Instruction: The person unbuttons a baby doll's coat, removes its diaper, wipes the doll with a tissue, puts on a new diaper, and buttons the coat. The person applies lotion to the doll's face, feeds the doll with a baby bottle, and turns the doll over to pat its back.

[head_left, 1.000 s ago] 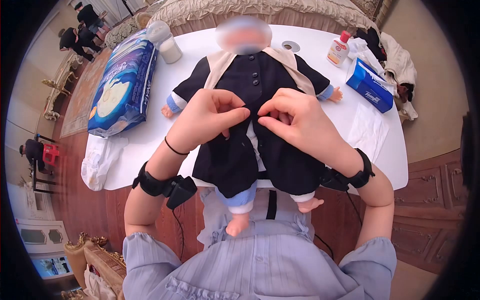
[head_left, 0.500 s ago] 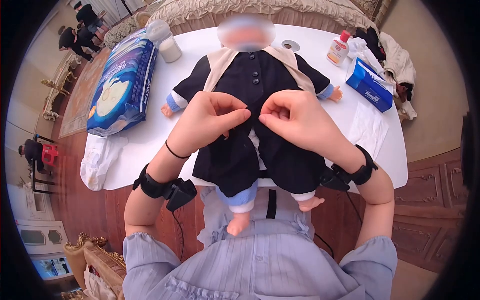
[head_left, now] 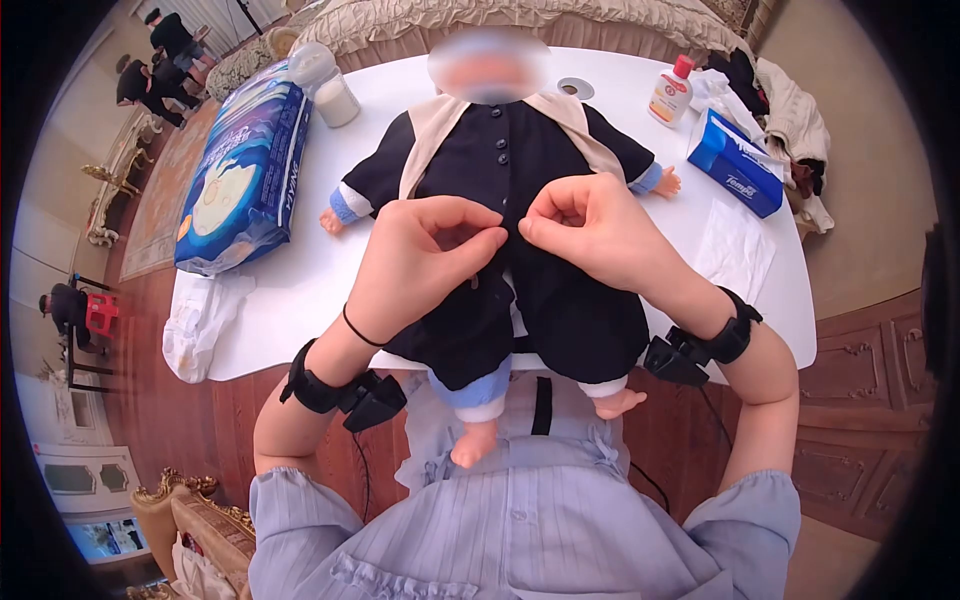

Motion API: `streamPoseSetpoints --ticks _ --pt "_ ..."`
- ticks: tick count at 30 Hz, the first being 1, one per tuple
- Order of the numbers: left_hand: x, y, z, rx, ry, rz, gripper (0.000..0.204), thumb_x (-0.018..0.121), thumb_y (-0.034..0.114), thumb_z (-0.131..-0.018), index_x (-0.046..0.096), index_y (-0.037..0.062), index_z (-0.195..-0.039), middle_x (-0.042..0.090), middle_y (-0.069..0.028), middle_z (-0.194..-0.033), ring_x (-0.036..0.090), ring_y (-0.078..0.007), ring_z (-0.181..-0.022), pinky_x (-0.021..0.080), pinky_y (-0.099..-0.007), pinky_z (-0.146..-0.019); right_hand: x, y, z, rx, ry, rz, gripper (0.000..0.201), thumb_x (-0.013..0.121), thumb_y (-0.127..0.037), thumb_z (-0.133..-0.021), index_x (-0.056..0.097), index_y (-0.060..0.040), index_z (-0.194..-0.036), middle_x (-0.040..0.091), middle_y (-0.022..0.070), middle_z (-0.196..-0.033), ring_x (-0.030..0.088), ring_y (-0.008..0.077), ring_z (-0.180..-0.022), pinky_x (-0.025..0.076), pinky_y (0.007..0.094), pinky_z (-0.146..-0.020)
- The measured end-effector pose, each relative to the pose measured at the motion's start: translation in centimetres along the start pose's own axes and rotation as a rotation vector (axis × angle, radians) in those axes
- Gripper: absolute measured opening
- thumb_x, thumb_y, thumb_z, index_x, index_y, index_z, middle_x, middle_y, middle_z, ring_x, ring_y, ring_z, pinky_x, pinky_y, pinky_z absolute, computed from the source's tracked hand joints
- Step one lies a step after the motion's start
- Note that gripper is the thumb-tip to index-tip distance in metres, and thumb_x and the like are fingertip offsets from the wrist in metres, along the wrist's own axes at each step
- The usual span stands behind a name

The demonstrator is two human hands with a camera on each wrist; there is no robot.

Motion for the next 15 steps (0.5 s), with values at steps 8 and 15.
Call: streamPoseSetpoints --ticks 8,15 --pt "0.4 -1.0 -0.3 -0.094 -0.043 0.275 0.016 0.067 0.006 -0.088 0.068 -0.008 -0.095 0.068 -0.0077 -0.078 0.066 -0.0112 -0.066 0.053 -0.0237 -0.059 0.1 0.1 -0.1 -0.021 -0.016 -0.03 0.022 0.065 -0.017 -0.082 0.066 0.0047 -0.075 0.059 0.0002 -0.061 0.05 0.0047 -0.058 0.041 0.0244 -0.052" --pt "1.3 -1.4 -1.1 -0.1 -0.176 0.413 0.013 0.063 0.001 -0.09 0.063 -0.0077 -0.099 0.068 -0.0104 -0.087 0.07 -0.0155 -0.078 0.058 -0.0251 -0.064 0.1 0.4 -0.3 -0.003 -0.002 -0.051 0.022 0.065 -0.017 -0.082 0.066 0.0037 -0.074 0.059 -0.0006 -0.063 0.05 0.0041 -0.06 0.041 0.0237 -0.054"
Point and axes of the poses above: each hand's wrist, its own z-axis away from the middle knuckle, its own x-axis out of the palm, y = z × x, the point moved 7 cm from there along -z, towards the middle knuckle
